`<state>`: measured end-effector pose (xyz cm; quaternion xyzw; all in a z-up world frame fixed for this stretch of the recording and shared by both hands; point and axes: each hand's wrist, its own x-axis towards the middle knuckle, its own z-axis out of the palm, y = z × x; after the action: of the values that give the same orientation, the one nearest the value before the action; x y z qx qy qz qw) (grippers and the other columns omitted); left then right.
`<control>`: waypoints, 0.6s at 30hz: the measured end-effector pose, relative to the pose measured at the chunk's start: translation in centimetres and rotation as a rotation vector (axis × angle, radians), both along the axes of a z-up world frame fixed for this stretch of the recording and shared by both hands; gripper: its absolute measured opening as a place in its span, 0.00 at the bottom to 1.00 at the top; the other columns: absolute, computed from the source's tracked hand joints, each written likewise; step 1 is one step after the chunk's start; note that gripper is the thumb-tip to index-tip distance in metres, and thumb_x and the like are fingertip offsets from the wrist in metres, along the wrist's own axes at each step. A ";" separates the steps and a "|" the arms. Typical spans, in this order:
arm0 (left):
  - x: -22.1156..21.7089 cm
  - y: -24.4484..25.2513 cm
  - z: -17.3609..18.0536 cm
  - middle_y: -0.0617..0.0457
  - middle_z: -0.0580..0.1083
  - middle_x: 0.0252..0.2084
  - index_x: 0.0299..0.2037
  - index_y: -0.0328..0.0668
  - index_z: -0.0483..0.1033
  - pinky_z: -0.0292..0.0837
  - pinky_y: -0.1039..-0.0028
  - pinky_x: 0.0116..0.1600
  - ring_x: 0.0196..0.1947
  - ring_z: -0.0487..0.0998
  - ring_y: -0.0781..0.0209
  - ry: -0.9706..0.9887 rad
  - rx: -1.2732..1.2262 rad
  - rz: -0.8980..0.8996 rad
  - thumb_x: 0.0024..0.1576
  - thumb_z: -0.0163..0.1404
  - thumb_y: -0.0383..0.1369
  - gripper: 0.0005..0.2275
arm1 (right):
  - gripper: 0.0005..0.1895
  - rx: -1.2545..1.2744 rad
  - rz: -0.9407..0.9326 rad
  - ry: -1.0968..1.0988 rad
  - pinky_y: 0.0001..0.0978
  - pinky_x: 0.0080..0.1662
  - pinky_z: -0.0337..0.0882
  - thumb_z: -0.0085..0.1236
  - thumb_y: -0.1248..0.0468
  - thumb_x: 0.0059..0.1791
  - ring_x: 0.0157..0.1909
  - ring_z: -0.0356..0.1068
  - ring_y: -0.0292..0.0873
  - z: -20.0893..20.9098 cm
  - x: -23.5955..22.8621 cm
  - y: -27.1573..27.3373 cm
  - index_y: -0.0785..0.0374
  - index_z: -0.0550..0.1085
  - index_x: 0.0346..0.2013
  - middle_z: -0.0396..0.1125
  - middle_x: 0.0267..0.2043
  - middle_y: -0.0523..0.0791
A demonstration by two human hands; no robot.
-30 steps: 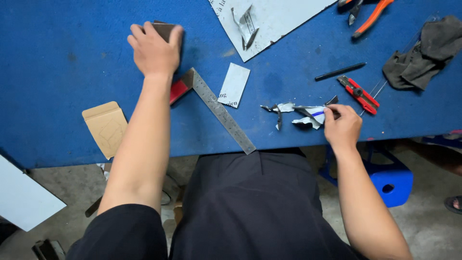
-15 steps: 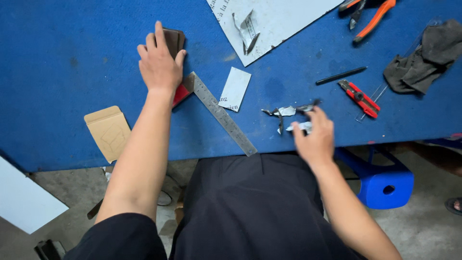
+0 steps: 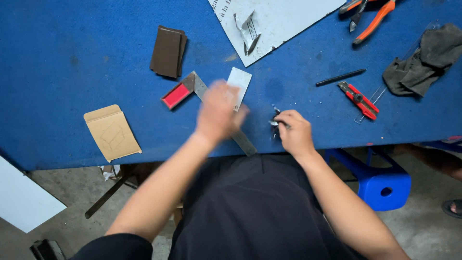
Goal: The person measures and cuts small rectangular metal sheets using a utility knife and a metal ruler on a blue workbench. They peel off protective film from the cut pieces and stack them, then repeat the cutting process on another sheet.
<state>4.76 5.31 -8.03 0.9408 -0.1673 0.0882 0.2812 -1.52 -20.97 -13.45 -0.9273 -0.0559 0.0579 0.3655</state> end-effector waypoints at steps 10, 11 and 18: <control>-3.9 -9.4 1.0 0.33 0.78 0.39 0.35 0.29 0.75 0.79 0.62 0.50 0.42 0.81 0.48 1.225 -1.315 0.795 0.66 0.37 0.44 0.22 | 0.15 0.228 0.101 -0.130 0.50 0.57 0.68 0.45 0.80 0.48 0.53 0.70 0.63 11.6 -0.2 8.5 0.73 0.75 0.45 0.71 0.49 0.59; -3.7 -9.4 0.2 0.33 0.77 0.38 0.37 0.29 0.71 0.80 0.58 0.48 0.41 0.81 0.45 1.272 -1.494 0.871 0.67 0.35 0.43 0.21 | 0.16 0.134 0.184 -0.176 0.49 0.58 0.68 0.43 0.78 0.48 0.55 0.70 0.62 11.7 -0.4 8.6 0.76 0.73 0.49 0.69 0.51 0.61; -1.2 -8.2 -0.1 0.20 0.60 0.63 0.70 0.22 0.42 0.71 0.47 0.55 0.56 0.72 0.29 1.076 -1.779 0.864 0.63 0.35 0.24 0.26 | 0.12 0.033 0.148 -0.522 0.38 0.47 0.77 0.60 0.74 0.46 0.46 0.77 0.51 13.6 0.6 7.9 0.71 0.78 0.44 0.75 0.45 0.52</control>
<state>3.58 -2.89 -8.17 0.3002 0.4382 -0.1512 0.8337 -0.93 -13.05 0.18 -0.8983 -0.2166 -0.1574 0.3485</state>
